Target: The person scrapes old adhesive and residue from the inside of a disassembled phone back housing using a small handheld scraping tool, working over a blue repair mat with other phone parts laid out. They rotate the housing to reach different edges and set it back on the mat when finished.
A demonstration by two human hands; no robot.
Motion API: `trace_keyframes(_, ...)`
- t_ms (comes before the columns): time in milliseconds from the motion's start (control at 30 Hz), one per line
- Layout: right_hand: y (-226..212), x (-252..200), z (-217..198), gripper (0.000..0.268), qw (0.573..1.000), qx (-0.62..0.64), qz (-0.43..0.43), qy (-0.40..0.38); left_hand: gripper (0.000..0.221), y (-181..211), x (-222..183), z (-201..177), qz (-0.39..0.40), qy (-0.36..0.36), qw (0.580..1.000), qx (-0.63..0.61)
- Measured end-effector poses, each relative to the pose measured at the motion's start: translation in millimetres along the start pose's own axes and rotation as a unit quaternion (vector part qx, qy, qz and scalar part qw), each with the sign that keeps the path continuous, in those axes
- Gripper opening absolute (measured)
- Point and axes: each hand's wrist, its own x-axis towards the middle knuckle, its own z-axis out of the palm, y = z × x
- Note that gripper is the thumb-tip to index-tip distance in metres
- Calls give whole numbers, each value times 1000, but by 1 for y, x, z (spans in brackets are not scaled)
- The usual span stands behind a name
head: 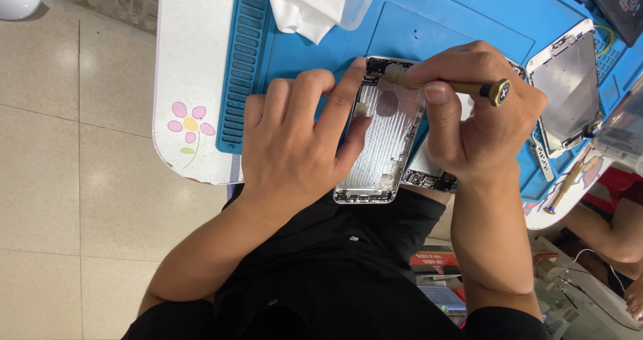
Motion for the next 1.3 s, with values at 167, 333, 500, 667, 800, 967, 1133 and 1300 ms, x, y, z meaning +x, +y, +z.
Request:
trace_keyframes(167, 2, 0, 1, 14, 1000, -8, -17, 12, 57, -1, -1, 0, 5, 3, 1000, 6)
trace_keyframes(333, 2, -1, -1, 14, 1000, -8, -5, 8, 58, -1, -2, 1, 7, 1, 1000, 12)
trace_keyframes(500, 2, 0, -2, 14, 1000, -6, 12, 5, 57, -3, -2, 2, 6, -1, 1000, 15)
trace_keyframes(667, 1, -1, -2, 14, 1000, -12, 6, 1, 56, -2, -2, 3, 8, 1, 1000, 15)
trace_keyframes(800, -19, 15, -9, 10, 999, -24, 15, -24, 57, -3, -3, 5, 8, 4, 1000, 15)
trace_keyframes(967, -50, 43, -33, 9, 984, -93, 71, -135, 54, -3, -3, 3, 9, 5, 1000, 7)
trace_keyframes(1133, -69, 78, -39, 12, 971, -130, 64, -192, 53, 0, -1, -2, 5, 10, 1000, -10)
trace_keyframes(1300, -71, 82, -42, 11, 960, -152, 35, -234, 52, 1, -2, -2, 8, 26, 1000, -16)
